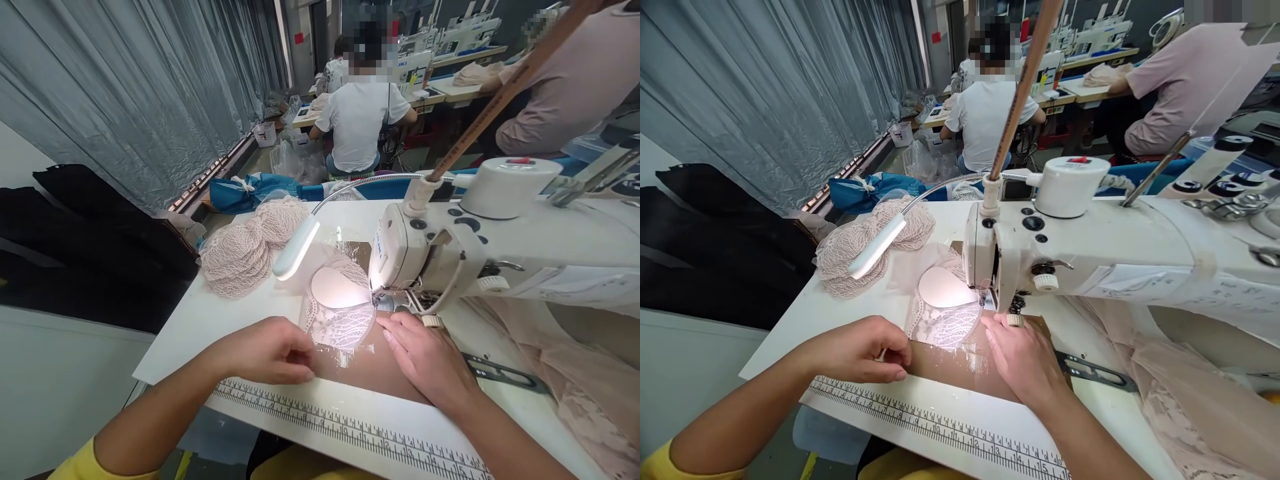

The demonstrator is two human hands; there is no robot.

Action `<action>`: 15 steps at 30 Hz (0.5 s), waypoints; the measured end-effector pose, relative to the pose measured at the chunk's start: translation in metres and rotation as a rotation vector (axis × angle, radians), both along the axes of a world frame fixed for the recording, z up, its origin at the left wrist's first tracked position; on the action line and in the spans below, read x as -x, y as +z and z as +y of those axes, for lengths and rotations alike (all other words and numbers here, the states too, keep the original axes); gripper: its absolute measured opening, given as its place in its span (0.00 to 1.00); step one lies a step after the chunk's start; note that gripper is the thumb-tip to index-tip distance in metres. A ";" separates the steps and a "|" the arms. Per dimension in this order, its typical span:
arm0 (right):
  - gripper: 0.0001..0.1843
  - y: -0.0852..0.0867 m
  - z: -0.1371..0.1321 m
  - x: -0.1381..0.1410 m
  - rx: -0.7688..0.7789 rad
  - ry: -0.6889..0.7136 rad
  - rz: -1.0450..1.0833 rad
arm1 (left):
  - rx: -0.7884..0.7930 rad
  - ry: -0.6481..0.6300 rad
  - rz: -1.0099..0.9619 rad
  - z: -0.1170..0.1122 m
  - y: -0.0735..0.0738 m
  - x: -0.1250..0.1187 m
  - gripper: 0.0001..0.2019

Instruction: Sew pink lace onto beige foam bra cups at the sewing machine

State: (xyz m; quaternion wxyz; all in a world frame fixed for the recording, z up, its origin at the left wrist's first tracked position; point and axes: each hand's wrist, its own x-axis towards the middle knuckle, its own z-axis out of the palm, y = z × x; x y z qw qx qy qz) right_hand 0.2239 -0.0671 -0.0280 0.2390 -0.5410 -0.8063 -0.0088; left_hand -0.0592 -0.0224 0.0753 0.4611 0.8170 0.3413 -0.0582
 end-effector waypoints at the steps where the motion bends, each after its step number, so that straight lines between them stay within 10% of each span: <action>1: 0.18 0.000 0.001 0.000 -0.002 -0.009 -0.001 | -0.074 -0.051 -0.066 0.003 0.001 -0.009 0.06; 7: 0.19 0.003 0.001 0.000 0.031 -0.011 0.000 | -0.713 -0.240 -0.002 0.032 -0.040 -0.066 0.06; 15: 0.20 0.000 0.000 0.000 0.045 -0.075 -0.033 | -0.656 -0.222 -0.170 0.046 -0.067 -0.063 0.09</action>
